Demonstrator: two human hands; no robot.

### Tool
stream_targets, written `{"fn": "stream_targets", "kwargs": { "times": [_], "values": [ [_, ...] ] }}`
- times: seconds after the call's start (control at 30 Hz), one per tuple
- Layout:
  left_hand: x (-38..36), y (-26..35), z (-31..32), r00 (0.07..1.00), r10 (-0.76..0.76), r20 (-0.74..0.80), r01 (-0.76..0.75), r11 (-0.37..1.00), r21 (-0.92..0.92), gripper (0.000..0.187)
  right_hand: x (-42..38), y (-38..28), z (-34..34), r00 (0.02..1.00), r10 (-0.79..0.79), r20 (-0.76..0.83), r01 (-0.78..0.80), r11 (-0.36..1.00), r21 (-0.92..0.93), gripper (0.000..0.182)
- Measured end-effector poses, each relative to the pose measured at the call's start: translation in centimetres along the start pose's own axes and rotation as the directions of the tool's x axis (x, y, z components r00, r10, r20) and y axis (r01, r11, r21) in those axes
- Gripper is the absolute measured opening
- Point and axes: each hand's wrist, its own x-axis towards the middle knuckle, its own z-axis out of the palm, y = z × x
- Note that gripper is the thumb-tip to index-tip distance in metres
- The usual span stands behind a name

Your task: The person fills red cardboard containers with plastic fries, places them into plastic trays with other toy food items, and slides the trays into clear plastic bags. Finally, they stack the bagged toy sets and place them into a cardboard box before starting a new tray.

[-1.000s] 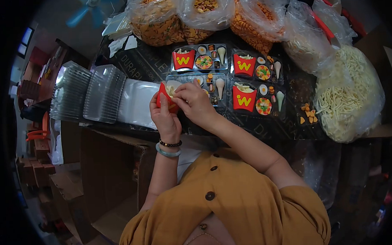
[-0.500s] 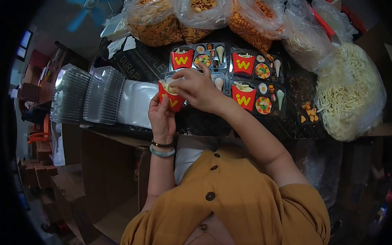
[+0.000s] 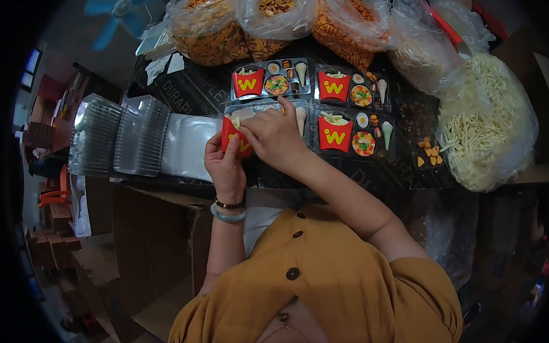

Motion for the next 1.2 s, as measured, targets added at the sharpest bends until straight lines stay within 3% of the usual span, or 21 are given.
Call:
{"fn": "stream_targets", "kwargs": {
  "times": [0.23,0.3,0.33,0.37,0.4,0.53,0.6,0.7,0.73,0.77,0.87,0.9,1.0,1.1,1.17,1.2],
  "values": [
    [0.5,-1.1,-1.1,0.996,0.034,-0.081,-0.024,0.992,0.123,0.025,0.0,0.3,3.3,0.998,0.02,0.063,-0.019,0.999,-0.028,0.005],
    [0.9,-1.1,-1.1,0.99,0.131,-0.056,-0.095,0.897,0.432,0.028,0.5,1.3,4.2,0.999,0.022,0.042,-0.023,1.0,0.019,0.003],
    [1.2,-1.0,-1.5,0.99,0.133,-0.055,-0.097,0.897,0.431,0.028,0.7,1.8,4.5,0.999,0.02,0.041,-0.021,1.0,0.019,0.003],
    [1.7,-0.9,-2.0,0.967,0.227,0.118,-0.236,0.611,0.756,0.03,0.8,2.4,4.8,0.997,0.007,0.072,-0.004,1.0,-0.031,0.003],
    [1.9,-0.9,-2.3,0.921,0.236,0.31,-0.358,0.201,0.912,0.033,0.9,3.0,5.3,0.995,-0.005,0.103,0.013,0.997,-0.08,0.004],
    [1.9,-2.3,-2.5,0.918,0.222,0.328,-0.374,0.217,0.902,0.037,0.8,5.0,7.2,0.984,0.027,0.178,-0.015,0.998,-0.069,0.007],
    [1.8,-3.0,-2.6,0.893,0.23,0.388,-0.421,0.116,0.899,0.038,0.8,4.8,7.6,0.949,0.1,0.298,-0.09,0.995,-0.048,0.008],
    [1.9,-2.9,-2.6,0.88,0.189,0.436,-0.45,0.042,0.892,0.038,0.5,5.5,8.7,0.998,0.008,0.055,-0.009,1.0,0.007,0.011],
    [1.8,-2.9,-2.6,0.878,0.181,0.444,-0.459,0.052,0.887,0.038,0.4,5.5,8.7,0.998,-0.048,-0.043,0.045,0.997,-0.063,0.012],
    [1.8,-2.9,-2.6,0.875,0.181,0.448,-0.461,0.035,0.887,0.038,0.2,5.5,8.5,0.998,-0.041,-0.047,0.037,0.997,-0.073,0.012],
    [2.1,-2.9,-2.5,0.859,0.181,0.479,-0.485,-0.013,0.874,0.038,0.3,4.8,7.0,0.966,0.044,0.255,0.019,0.971,-0.239,0.016],
    [2.0,-2.7,-2.4,0.87,0.155,0.468,-0.471,-0.016,0.882,0.039,0.0,4.9,6.4,0.967,0.05,0.249,0.014,0.969,-0.248,0.016],
    [2.1,-2.5,-2.5,0.875,0.119,0.469,-0.469,-0.031,0.883,0.039,-1.6,5.3,3.2,0.996,-0.039,-0.075,0.033,0.996,-0.077,0.015],
    [1.9,-1.0,-1.6,0.862,0.142,0.487,-0.478,-0.099,0.873,0.038,-4.1,7.2,-2.9,0.992,0.059,-0.11,-0.073,0.989,-0.13,0.015],
    [1.2,-0.1,0.1,0.8,0.201,0.565,-0.556,-0.102,0.825,0.037,-5.3,8.9,-5.9,0.987,0.105,-0.126,-0.124,0.98,-0.156,0.014],
    [0.7,-0.5,1.0,0.802,0.197,0.564,-0.556,-0.098,0.825,0.037,-5.8,9.7,-7.0,0.969,0.241,-0.058,-0.248,0.955,-0.16,0.015]
  ]
}}
